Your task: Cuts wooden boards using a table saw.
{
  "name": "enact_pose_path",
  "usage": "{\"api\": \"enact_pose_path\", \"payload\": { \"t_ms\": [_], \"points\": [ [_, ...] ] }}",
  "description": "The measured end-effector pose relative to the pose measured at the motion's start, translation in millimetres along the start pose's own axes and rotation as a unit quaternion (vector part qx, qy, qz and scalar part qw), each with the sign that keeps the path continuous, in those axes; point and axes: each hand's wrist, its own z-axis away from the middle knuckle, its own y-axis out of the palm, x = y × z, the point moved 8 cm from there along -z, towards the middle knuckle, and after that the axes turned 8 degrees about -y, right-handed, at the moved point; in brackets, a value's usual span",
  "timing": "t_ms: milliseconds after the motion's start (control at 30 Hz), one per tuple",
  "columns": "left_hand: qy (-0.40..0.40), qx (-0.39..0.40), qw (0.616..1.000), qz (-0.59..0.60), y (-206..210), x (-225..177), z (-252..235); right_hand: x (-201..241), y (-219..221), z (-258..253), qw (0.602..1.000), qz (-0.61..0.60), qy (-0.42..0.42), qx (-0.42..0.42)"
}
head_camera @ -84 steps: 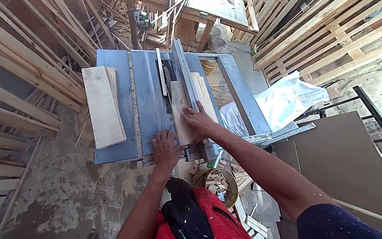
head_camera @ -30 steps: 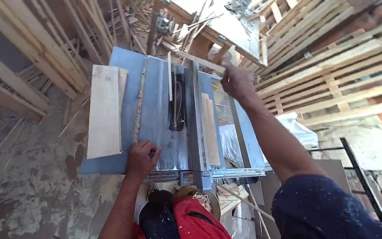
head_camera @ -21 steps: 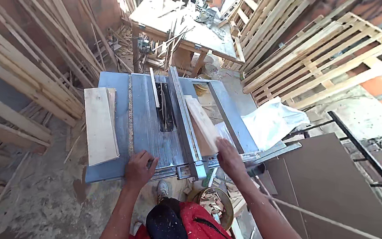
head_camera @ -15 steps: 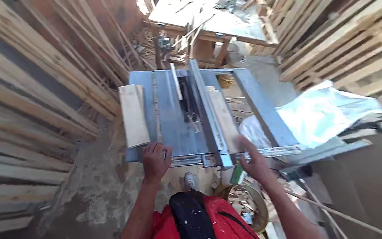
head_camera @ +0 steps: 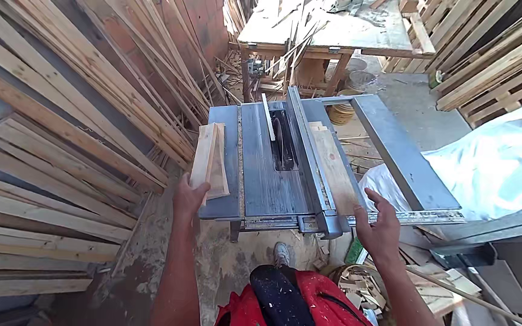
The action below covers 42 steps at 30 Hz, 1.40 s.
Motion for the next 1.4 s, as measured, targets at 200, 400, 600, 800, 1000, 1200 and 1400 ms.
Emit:
{"api": "enact_pose_path", "payload": {
  "t_ms": [200, 400, 600, 800, 1000, 1200, 1400],
  "points": [
    [0.048, 0.279, 0.862, 0.421, 20.2, 71.6, 77.3, 102.4, 58.3, 28.5, 0.948, -0.271, 0.015, 0.164],
    [0.086, 0.233, 0.916, 0.315, 65.9, 67.4, 154.1, 194.6, 140.8, 69.8, 0.794, -0.482, 0.163, 0.332],
    [0.263, 0.166, 0.913, 0.264, 62.6, 62.8, 244.0, 185.4, 150.5, 113.8, 0.656, -0.554, 0.494, 0.137],
    [0.272, 0.237, 0.870, 0.337, 62.7, 63.0, 279.9, 186.7, 157.3, 136.5, 0.438, -0.752, 0.459, 0.180],
    [0.055, 0.359, 0.908, 0.210, 143.4, 83.9, 262.3, 173.3, 122.7, 145.0, 0.489, -0.765, 0.308, 0.285],
    [-0.039, 0.396, 0.841, 0.368, 179.6, 81.8, 261.2, 132.6, 106.9, 135.3, 0.701, -0.527, 0.400, 0.266],
    [-0.020, 0.335, 0.918, 0.212, 240.0, 111.5, 234.9, 22.7, 65.0, 150.8, 0.920, -0.088, 0.111, 0.365]
  ]
}}
